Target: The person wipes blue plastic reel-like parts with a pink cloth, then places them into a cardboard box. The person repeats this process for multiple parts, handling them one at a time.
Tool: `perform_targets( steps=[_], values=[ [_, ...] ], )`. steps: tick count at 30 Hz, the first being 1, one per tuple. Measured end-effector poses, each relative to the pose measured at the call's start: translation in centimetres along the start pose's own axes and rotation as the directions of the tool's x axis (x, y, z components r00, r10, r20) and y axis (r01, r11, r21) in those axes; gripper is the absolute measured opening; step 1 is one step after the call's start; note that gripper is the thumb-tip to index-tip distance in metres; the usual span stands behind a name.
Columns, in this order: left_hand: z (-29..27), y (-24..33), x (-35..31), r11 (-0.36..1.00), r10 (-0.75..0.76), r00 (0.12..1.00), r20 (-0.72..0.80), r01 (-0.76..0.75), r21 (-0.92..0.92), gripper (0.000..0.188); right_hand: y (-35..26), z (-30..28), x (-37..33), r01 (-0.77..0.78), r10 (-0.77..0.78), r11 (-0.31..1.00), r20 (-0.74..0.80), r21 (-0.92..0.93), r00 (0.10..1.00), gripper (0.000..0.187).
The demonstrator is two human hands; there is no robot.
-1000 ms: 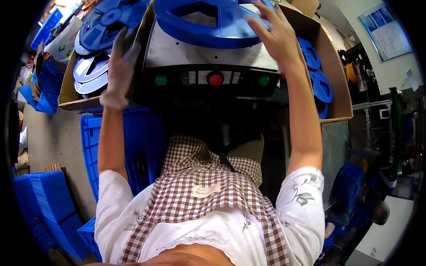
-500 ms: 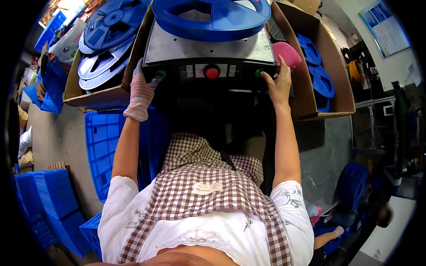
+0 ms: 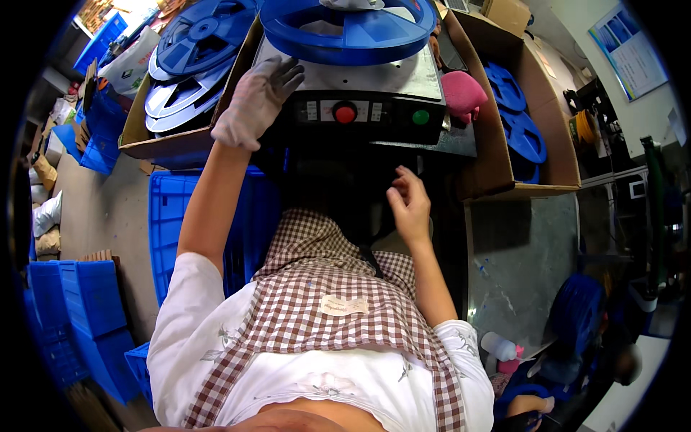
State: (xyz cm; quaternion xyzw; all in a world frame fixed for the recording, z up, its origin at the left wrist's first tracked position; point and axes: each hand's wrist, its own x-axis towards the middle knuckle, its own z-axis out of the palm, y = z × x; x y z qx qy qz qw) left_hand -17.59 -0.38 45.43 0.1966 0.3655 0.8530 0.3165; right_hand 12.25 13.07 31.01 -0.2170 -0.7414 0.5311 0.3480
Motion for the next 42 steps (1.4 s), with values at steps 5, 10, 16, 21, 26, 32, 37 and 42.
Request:
perform_targets(
  steps=[5, 10, 16, 21, 26, 32, 37, 42],
  values=[
    [1.3, -1.3, 2.8, 0.985, -0.125, 0.988, -0.095, 0.112, -0.128, 0.031, 4.4, 4.1, -7.4, -0.092, 0.144, 0.979, 0.303, -0.18, 0.942, 0.04],
    [0.3, -1.6, 5.3, 0.951, -0.203, 0.967, -0.153, 0.158, -0.264, 0.03, 10.8, 4.6, -11.5, -0.228, 0.366, 0.911, 0.414, -0.345, 0.833, 0.041],
    [0.0, -1.7, 6.7, 0.964, -0.149, 0.968, -0.203, 0.096, -0.249, 0.027, 15.1, 4.2, -11.1, -0.562, 0.567, 0.817, 0.364, -0.129, 0.739, 0.035],
    [-2.6, -3.4, 8.8, 0.989, -0.09, 0.976, -0.199, 0.11, 0.094, 0.031, 14.9, 4.0, -10.7, -0.588, 0.592, 0.796, 0.39, -0.146, 0.705, 0.038],
    [-12.5, -5.4, 15.9, -0.21, 0.187, 0.857, 0.479, -0.442, 0.872, 0.041, 16.2, 3.2, -12.1, -0.578, 0.548, 0.815, 0.38, -0.041, 0.745, 0.038],
    [-2.7, 1.9, 3.5, -0.76, 0.048, 0.808, 0.587, -0.352, 0.546, 0.03, 17.2, 2.4, -12.4, -0.574, 0.529, 0.819, 0.367, 0.017, 0.765, 0.037],
    [-10.5, 12.2, -12.2, -0.634, 0.252, 0.879, 0.405, -0.166, 0.755, 0.03, 16.3, 2.5, -12.3, -0.617, 0.543, 0.777, 0.369, 0.12, 0.755, 0.035],
    [-24.2, 26.4, -31.8, 0.831, 0.398, 0.872, -0.285, -0.212, 0.514, 0.034, 18.8, 3.7, -11.1, -0.647, 0.543, 0.761, 0.508, 0.037, 0.668, 0.036]
  ],
)
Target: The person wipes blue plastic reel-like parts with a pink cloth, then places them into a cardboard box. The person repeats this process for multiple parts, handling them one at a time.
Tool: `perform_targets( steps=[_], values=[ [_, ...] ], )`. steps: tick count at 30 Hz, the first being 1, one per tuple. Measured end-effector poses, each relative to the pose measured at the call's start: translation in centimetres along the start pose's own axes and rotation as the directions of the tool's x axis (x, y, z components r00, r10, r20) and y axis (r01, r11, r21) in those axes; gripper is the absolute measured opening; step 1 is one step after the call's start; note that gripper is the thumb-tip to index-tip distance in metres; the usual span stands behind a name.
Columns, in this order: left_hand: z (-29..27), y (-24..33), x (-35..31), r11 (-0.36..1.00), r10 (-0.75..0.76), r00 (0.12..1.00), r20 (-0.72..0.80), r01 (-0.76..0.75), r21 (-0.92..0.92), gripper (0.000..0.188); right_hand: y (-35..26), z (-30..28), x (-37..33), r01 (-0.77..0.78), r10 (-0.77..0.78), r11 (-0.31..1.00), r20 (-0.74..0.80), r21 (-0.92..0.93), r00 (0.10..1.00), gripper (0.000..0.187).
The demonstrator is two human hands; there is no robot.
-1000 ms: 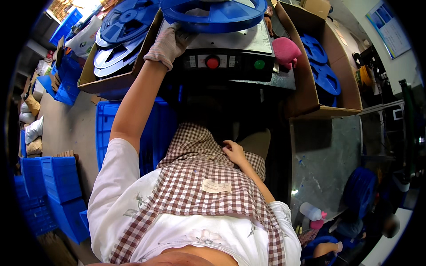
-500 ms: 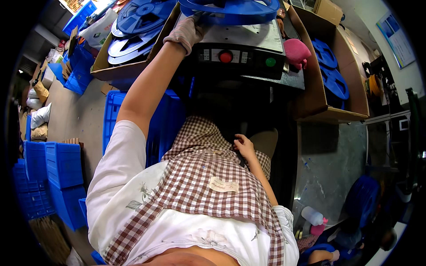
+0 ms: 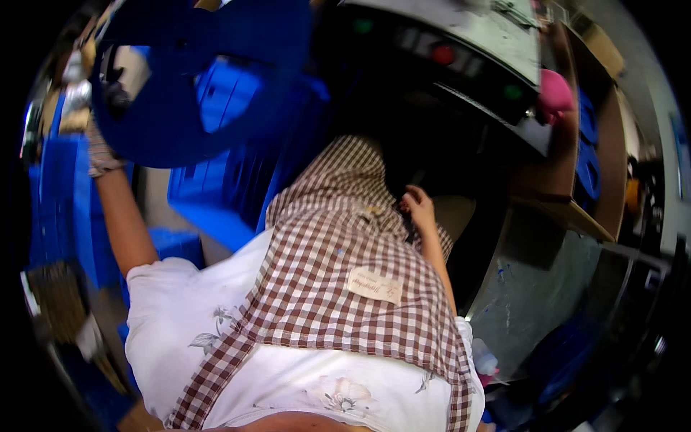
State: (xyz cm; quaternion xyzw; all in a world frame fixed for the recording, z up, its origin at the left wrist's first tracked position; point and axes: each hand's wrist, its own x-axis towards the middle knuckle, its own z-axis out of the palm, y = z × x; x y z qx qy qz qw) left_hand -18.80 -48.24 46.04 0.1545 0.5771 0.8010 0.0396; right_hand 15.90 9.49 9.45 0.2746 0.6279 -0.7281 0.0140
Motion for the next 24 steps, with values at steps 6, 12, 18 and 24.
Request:
perform_targets(
  steps=[6, 12, 18, 24],
  values=[
    [-2.3, -1.2, -8.4, 0.618, 0.283, 0.891, -0.355, 0.113, 0.778, 0.032, -0.4, 0.8, 2.4, -0.102, 0.101, 0.994, -0.016, -0.038, 0.995, 0.038],
    [-12.8, -29.1, -10.4, 0.137, 0.231, 0.953, -0.198, 0.169, 0.976, 0.02, -0.1, -3.9, 4.1, -0.109, 0.111, 0.994, 0.042, -0.031, 0.993, 0.039],
    [-12.6, -37.5, -9.8, -0.197, -0.405, 0.779, -0.479, 0.437, 0.878, 0.031, -0.1, -1.1, 1.1, -0.13, 0.13, 0.991, -0.039, -0.003, 0.991, 0.037],
    [-11.5, -36.3, -12.2, -0.269, -0.44, 0.601, -0.667, 0.62, 0.737, 0.033, -0.5, -3.1, 2.0, -0.105, 0.109, 0.991, 0.054, -0.077, 0.993, 0.038]
  ],
)
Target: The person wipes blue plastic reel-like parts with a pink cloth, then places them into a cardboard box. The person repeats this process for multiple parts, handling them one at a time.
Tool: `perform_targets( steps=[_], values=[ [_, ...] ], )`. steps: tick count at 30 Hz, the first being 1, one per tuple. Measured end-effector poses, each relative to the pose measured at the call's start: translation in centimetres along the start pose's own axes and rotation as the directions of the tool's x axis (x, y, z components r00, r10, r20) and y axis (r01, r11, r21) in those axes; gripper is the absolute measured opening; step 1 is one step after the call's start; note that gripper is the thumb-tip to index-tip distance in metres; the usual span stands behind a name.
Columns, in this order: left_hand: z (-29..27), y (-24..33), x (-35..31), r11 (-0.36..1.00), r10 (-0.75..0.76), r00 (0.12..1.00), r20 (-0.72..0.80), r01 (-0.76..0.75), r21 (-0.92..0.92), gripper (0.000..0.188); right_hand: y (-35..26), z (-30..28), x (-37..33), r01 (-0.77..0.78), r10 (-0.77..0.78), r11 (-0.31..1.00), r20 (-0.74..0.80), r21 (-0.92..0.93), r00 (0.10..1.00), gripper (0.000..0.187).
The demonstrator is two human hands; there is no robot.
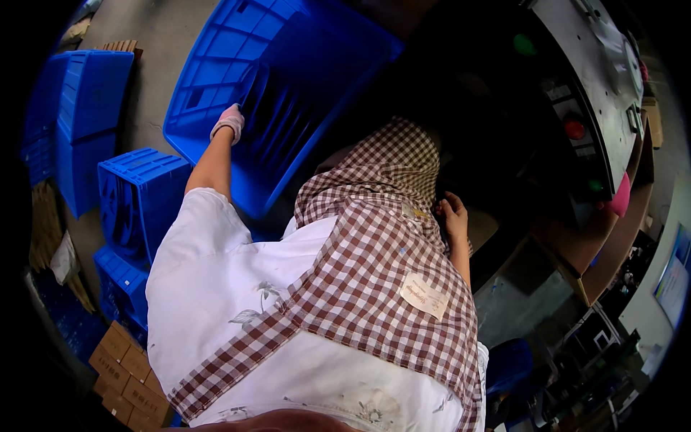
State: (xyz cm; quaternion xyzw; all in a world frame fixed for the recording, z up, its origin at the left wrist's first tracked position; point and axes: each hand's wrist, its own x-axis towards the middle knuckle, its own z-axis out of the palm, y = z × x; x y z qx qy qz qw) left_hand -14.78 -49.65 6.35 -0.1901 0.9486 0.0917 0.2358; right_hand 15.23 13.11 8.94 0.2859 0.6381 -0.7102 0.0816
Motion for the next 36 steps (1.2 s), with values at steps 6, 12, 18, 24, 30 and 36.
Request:
perform_targets(
  steps=[6, 12, 18, 24, 30, 36],
  values=[
    [-4.8, 4.0, -5.1, 0.994, -0.051, 0.994, -0.095, 0.041, -0.104, 0.042, -2.2, -0.7, -3.4, -0.042, 0.036, 0.99, -0.047, -0.131, 0.998, 0.036],
    [-7.3, 6.2, -8.7, 0.974, -0.072, 0.997, -0.034, 0.062, -0.216, 0.079, -2.5, -0.6, -3.6, -0.013, 0.012, 0.997, -0.011, -0.079, 1.0, 0.033],
    [-4.0, 4.7, -5.1, 0.986, 0.012, 0.999, 0.036, -0.005, -0.169, 0.09, -3.9, -0.4, -5.0, 0.027, -0.038, 0.955, -0.031, -0.294, 0.999, 0.033],
    [-3.4, 2.3, -11.9, 0.987, 0.106, 0.994, -0.002, -0.105, -0.123, 0.076, -3.8, -2.7, -7.2, -0.072, 0.074, 0.959, -0.003, -0.274, 0.997, 0.035],
    [-1.5, -2.9, -10.5, 0.809, 0.402, 0.83, 0.386, -0.125, -0.574, 0.043, -3.6, -3.2, -6.9, -0.132, 0.144, 0.903, -0.002, -0.41, 0.99, 0.037],
    [-0.6, 0.4, -9.6, 0.959, 0.268, 0.914, 0.304, -0.224, -0.172, 0.07, -5.0, -1.9, -6.4, -0.133, 0.147, 0.939, 0.023, -0.316, 0.989, 0.035]
  ],
)
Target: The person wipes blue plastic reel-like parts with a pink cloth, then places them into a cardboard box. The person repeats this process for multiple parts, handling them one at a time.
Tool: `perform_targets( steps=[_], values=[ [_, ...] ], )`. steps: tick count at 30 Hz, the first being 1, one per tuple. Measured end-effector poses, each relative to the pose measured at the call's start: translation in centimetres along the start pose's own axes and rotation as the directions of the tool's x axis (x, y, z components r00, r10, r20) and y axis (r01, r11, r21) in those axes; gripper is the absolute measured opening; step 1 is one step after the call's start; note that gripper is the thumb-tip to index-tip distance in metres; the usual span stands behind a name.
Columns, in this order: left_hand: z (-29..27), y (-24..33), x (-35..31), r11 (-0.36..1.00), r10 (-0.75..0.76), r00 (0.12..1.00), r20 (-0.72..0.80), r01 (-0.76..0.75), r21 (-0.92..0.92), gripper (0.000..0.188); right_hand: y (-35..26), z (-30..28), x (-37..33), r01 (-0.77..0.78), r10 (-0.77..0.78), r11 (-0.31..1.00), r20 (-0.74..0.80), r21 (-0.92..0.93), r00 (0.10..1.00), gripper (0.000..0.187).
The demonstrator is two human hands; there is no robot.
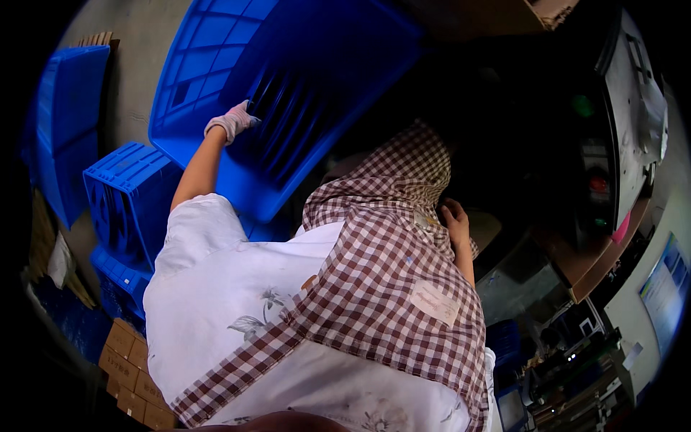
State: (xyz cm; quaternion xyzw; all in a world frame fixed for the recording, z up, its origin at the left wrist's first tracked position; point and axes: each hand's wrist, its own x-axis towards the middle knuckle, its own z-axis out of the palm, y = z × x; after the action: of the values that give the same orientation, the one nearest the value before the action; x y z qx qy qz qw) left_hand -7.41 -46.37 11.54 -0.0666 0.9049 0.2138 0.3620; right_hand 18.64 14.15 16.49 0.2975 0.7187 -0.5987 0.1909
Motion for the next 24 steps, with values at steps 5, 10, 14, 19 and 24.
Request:
perform_targets(
  steps=[5, 10, 14, 19, 24],
  values=[
    [3.7, -8.4, 8.1, 0.983, -0.03, 1.0, 0.003, 0.029, 0.179, 0.099, 0.7, 2.6, 0.9, -0.015, 0.015, 0.999, 0.006, 0.034, 1.0, 0.035],
    [0.0, -3.5, 4.2, 0.984, -0.141, 0.99, -0.005, 0.14, 0.113, 0.095, 1.3, 3.4, 1.8, -0.053, 0.057, 0.989, -0.028, 0.139, 0.998, 0.037],
    [-5.9, 5.2, -1.7, 0.976, 0.115, 0.966, -0.23, -0.067, 0.207, 0.053, 4.2, 3.1, 3.4, 0.217, -0.233, 0.96, -0.076, -0.179, 0.969, 0.038],
    [-18.5, 23.5, -10.5, 0.407, 0.607, 0.077, -0.791, -0.885, 0.226, 0.034, 0.7, 5.4, 4.1, -0.058, 0.071, 0.973, -0.053, 0.223, 0.996, 0.044],
    [-28.2, 39.8, -15.2, 0.335, 0.803, -0.242, -0.544, -0.571, 0.75, 0.056, 0.3, 6.6, 4.9, 0.009, 0.018, 0.964, -0.099, 0.265, 0.995, 0.036]
  ],
)
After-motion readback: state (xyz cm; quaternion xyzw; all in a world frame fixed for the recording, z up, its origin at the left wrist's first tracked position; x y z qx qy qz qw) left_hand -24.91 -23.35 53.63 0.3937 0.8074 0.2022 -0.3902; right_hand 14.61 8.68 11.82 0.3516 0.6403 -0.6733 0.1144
